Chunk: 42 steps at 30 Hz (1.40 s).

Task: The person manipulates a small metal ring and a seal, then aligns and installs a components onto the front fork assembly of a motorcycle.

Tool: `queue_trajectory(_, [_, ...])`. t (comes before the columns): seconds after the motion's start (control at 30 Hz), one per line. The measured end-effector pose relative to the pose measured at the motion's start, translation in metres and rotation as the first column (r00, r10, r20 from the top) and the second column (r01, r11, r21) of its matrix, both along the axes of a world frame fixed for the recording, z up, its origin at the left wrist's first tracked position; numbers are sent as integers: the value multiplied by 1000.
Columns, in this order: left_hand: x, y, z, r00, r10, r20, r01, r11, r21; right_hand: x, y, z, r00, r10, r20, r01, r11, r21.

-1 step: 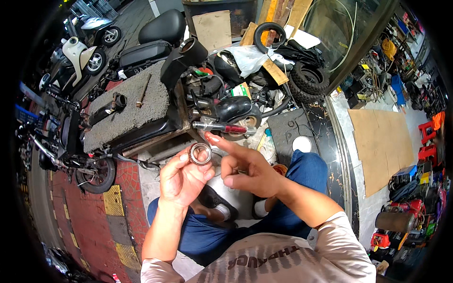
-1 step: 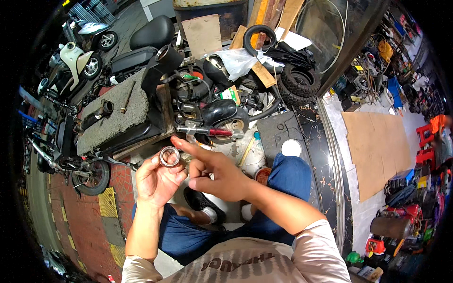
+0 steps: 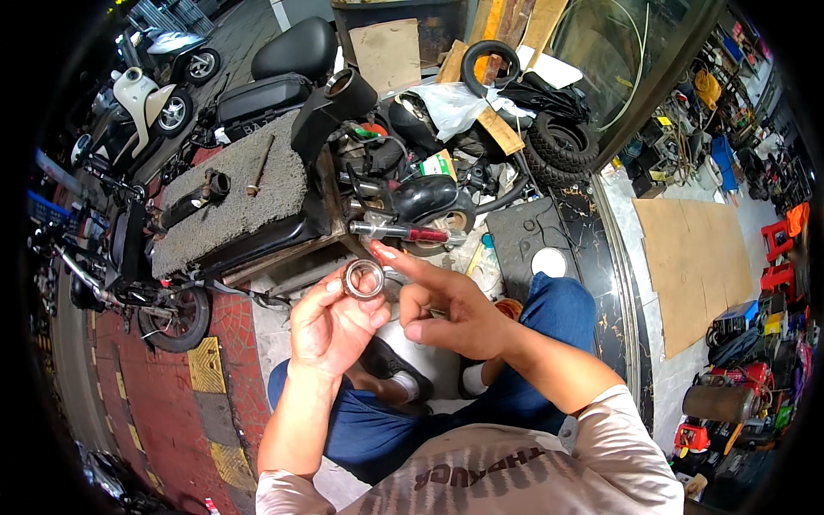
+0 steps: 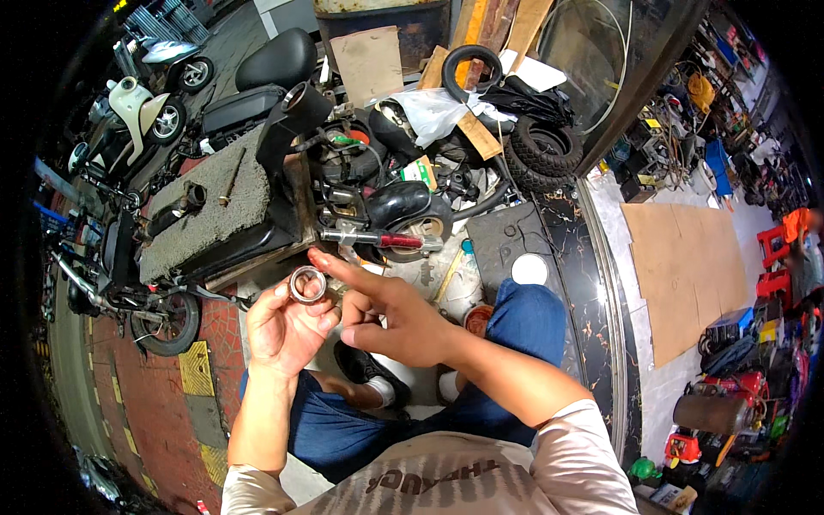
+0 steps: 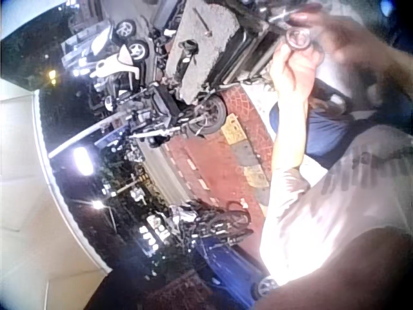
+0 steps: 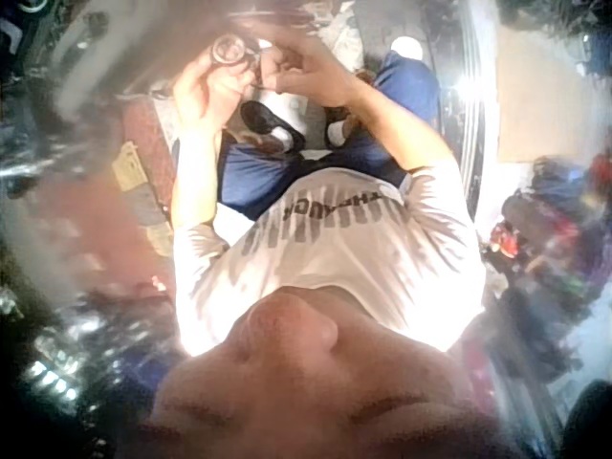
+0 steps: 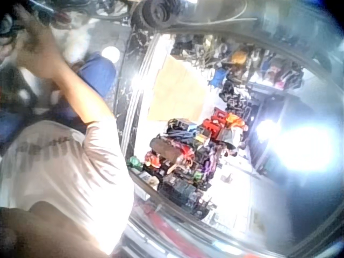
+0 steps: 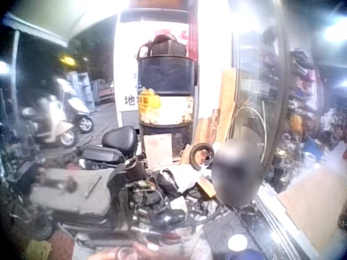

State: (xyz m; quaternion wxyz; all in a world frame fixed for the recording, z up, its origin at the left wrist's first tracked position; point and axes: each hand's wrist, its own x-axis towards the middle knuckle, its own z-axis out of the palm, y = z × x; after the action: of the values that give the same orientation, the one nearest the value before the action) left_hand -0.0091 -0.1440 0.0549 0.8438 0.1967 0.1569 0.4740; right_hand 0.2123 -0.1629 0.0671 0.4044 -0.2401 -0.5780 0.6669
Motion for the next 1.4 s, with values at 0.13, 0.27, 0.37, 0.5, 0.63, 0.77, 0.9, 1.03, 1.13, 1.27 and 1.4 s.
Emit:
queue_trajectory(0.13, [3, 0, 2, 999, -8, 35, 8, 1000, -9, -1, 4, -5, 1000, 10, 23, -11, 999, 45])
queue_trajectory(0.27, [5, -1, 2, 999, -7, 49, 7, 1000, 0, 1, 6, -14, 993, -28, 111, 17, 995, 99])
queue_trajectory(0.37, [8, -1, 3, 997, -11, 73, 11, 1000, 8, 5, 5, -17, 980, -89, 179, 53, 979, 198])
queue_trajectory(0.5, [9, -2, 5, 996, 11, 85, -10, 1000, -11, 10, -1, -15, 942, -167, 291, 80, 954, 290])
queue_trajectory(0.63, [12, -1, 5, 998, 41, 54, -41, 999, -7, 6, 2, -24, 795, -503, 339, 120, 678, 725])
queue_trajectory(0.77, [15, -3, 10, 995, 102, -14, -102, 995, -21, 14, -2, -22, 675, -653, 343, 9, 472, 882])
queue_trajectory(0.9, [14, -2, 6, 996, 86, 13, -87, 995, 52, 17, -11, -14, 841, -489, 230, 257, 737, 625])
queue_trajectory(1.03, [15, -2, 3, 998, 63, 3, -63, 995, 81, 10, 4, -2, 897, -424, 122, 331, 830, 449])
queue_trajectory(1.13, [15, -2, 3, 999, 36, 7, -36, 998, 56, 11, 14, -4, 899, -418, 133, 276, 774, 570])
queue_trajectory(1.27, [13, -2, 2, 999, 33, 18, -33, 999, 31, 12, 16, -10, 862, -462, 208, 206, 694, 689])
queue_trajectory(1.4, [14, -3, 4, 998, 56, -4, -56, 998, -5, 11, 8, -13, 852, -471, 231, 201, 701, 685])
